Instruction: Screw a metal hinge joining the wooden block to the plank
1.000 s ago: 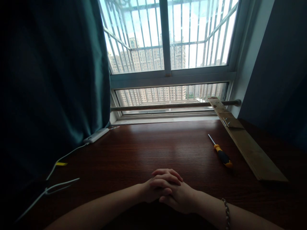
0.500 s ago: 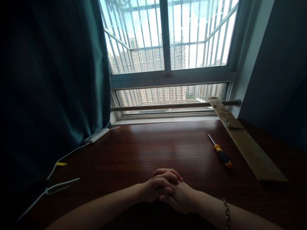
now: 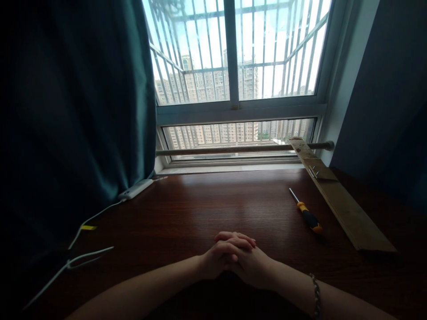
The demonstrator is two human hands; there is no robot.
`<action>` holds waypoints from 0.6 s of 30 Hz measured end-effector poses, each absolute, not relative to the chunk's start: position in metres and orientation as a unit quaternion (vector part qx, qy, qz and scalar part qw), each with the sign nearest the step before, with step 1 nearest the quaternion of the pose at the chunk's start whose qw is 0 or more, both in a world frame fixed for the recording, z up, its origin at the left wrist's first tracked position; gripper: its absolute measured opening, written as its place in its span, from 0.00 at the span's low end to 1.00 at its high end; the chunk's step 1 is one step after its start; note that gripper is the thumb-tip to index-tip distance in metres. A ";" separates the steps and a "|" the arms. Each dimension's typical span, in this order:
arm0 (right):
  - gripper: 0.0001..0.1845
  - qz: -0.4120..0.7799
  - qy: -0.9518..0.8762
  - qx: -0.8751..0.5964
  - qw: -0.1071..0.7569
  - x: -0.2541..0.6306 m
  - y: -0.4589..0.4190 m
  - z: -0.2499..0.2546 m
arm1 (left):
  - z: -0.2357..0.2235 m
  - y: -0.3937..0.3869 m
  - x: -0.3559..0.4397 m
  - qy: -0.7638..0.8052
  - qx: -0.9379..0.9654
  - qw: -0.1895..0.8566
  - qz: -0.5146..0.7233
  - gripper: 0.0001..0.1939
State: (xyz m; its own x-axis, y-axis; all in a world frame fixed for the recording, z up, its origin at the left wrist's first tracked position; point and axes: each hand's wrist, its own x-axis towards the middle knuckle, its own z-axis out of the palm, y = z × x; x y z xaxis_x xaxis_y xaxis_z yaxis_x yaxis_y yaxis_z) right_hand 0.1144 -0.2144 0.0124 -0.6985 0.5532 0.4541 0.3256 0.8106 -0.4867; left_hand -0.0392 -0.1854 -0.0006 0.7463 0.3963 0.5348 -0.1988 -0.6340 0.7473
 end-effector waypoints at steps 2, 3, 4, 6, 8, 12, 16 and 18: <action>0.16 0.181 -0.899 -0.255 0.305 0.113 -0.216 0.013 | -0.003 -0.186 -0.038 0.053 0.824 0.432 0.363 0.18; 0.17 0.179 -0.897 -0.262 0.308 0.112 -0.218 0.013 | -0.003 -0.187 -0.038 0.051 0.819 0.437 0.369 0.19; 0.18 0.177 -0.893 -0.271 0.312 0.112 -0.219 0.013 | -0.003 -0.187 -0.038 0.052 0.814 0.442 0.373 0.19; 0.19 0.183 -0.884 -0.290 0.318 0.110 -0.222 0.016 | -0.003 -0.188 -0.040 0.060 0.810 0.448 0.373 0.21; 0.20 0.193 -0.875 -0.303 0.323 0.108 -0.225 0.021 | -0.004 -0.187 -0.043 0.068 0.816 0.445 0.363 0.22; 0.23 0.140 -0.893 -0.314 0.289 0.102 -0.228 0.033 | -0.008 -0.181 -0.049 0.058 0.849 0.378 0.364 0.24; 0.24 0.004 -0.903 -0.362 0.232 0.117 -0.220 0.037 | -0.011 -0.174 -0.052 0.126 0.877 0.250 0.391 0.28; 0.20 -0.065 -0.888 -0.367 0.269 0.140 -0.211 0.037 | -0.010 -0.172 -0.051 0.192 0.871 0.216 0.398 0.21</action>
State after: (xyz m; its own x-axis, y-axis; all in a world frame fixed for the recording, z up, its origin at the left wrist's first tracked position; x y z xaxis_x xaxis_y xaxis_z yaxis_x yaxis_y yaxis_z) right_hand 0.1399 -0.2110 0.0372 -0.5848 0.6173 0.5262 0.6876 0.7215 -0.0822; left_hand -0.0510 -0.1724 -0.0097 0.6094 0.5073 0.6093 0.1628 -0.8322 0.5301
